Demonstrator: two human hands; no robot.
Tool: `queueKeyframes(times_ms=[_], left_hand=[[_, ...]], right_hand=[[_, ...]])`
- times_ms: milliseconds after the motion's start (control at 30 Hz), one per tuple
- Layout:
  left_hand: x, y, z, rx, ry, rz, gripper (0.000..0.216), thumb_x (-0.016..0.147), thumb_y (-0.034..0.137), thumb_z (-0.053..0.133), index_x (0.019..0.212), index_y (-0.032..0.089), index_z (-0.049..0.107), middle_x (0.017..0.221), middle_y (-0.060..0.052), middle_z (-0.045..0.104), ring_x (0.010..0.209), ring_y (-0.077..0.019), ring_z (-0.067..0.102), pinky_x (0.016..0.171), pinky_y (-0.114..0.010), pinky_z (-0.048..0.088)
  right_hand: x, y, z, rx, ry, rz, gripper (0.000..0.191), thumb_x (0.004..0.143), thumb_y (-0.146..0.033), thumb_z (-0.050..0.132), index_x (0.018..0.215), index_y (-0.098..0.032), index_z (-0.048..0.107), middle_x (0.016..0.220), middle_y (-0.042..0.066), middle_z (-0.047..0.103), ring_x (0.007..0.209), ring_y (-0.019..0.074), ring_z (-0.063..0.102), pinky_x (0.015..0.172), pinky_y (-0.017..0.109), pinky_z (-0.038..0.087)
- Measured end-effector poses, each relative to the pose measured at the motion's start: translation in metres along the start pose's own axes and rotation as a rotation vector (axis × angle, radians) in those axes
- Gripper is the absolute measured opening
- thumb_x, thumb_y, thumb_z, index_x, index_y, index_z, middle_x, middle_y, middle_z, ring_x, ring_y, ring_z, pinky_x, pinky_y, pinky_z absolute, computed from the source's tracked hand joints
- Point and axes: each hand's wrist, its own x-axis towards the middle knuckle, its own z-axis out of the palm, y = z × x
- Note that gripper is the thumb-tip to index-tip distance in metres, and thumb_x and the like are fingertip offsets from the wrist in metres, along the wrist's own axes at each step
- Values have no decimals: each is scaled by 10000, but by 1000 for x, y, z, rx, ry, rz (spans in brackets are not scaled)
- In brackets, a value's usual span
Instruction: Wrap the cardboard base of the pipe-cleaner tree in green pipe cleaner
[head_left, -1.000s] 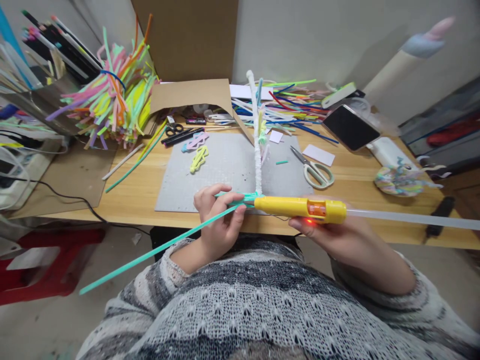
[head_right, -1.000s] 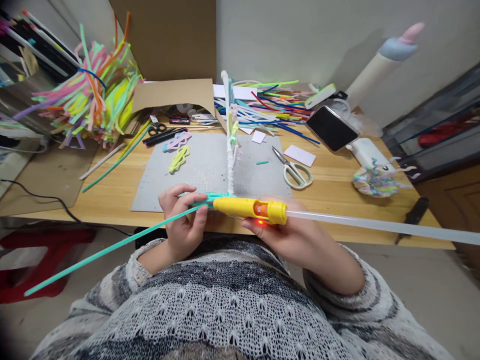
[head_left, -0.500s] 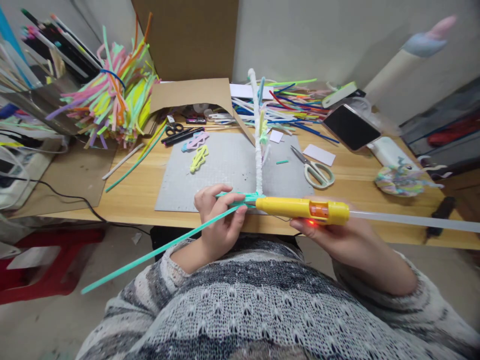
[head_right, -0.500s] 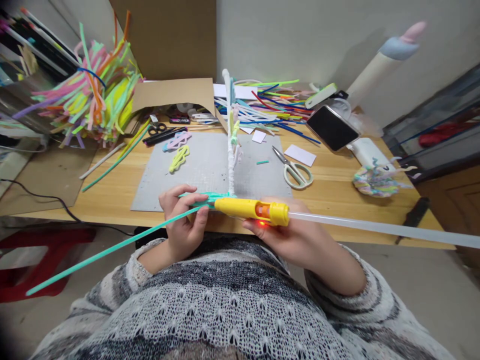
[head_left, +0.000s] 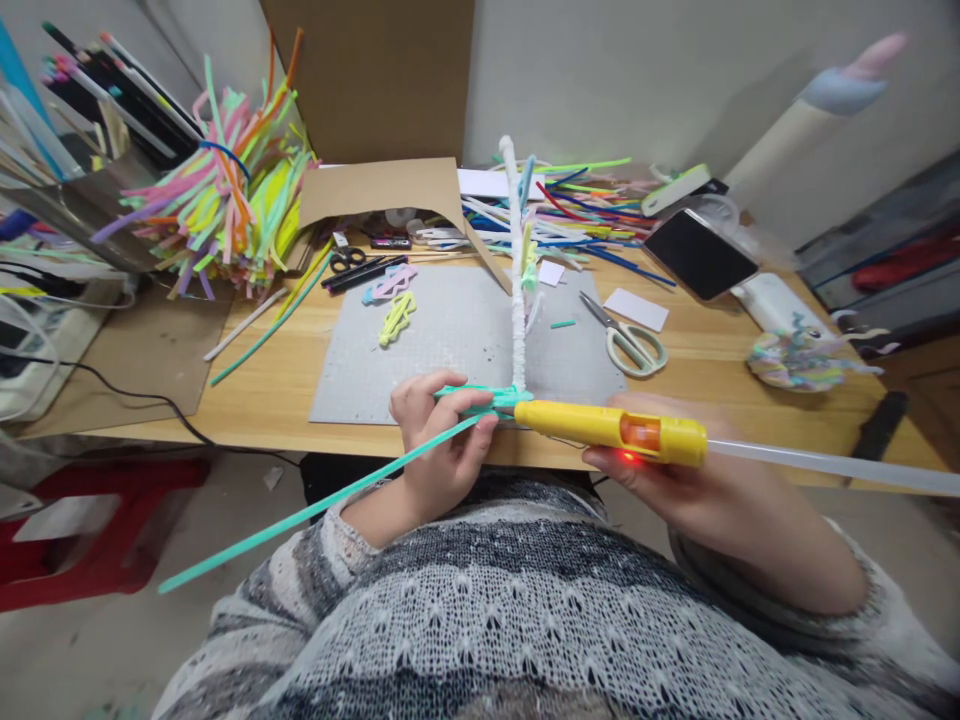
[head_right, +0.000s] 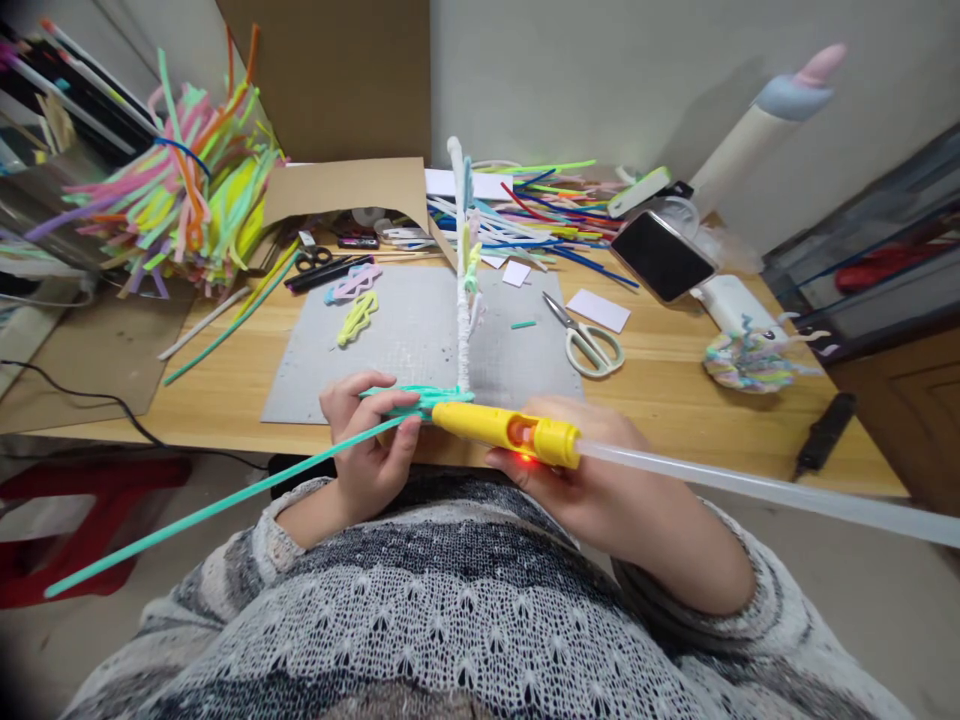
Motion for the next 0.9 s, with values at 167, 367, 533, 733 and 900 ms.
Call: queueKeyframes(times_ms=[167, 367, 533, 733, 900], left_hand=[[1, -1, -1, -26, 40, -30, 137, 893, 307, 538, 995, 240, 600, 1040, -58, 572, 1027, -231, 518, 920, -443, 355], [2, -2, -2, -9, 32, -16, 175, 891, 292, 544, 1046, 248, 611, 1055, -58, 572, 1024, -226, 520, 922, -434, 356], [2, -1, -2, -10, 43, -44, 147, 896, 324, 530, 996, 240, 597, 1036, -59, 579, 1018, -228, 524, 917, -435, 356], [3, -2, -1, -10, 65, -46, 131, 891, 328, 528, 975, 241, 578, 1022, -53, 586, 1013, -223, 528, 912, -430, 373], [2, -5, 0, -4, 65, -44, 115, 890, 308, 526, 974, 243, 570, 1030, -48, 592, 1020, -221, 529, 920, -436, 370]], right_hand=[[-7, 16, 2, 382, 254, 319, 137, 851, -368, 625, 857, -233, 645, 784, 38, 661, 610, 151, 578, 492, 286, 463], [19, 83, 23, 1012, 293, 616, 268, 786, -462, 601, 822, -197, 605, 747, 10, 611, 478, 89, 502, 439, 258, 451], [30, 116, 37, 784, 212, 799, 270, 732, -437, 651, 774, -175, 603, 715, 43, 633, 570, 150, 589, 540, 314, 509], [28, 90, 33, -195, 385, 630, 364, 805, -508, 592, 604, -205, 583, 535, 24, 532, 561, 190, 534, 534, 328, 420], [37, 27, 51, 99, 295, -199, 296, 816, -353, 659, 1084, -245, 594, 1067, 72, 643, 1012, 234, 591, 893, 433, 480]])
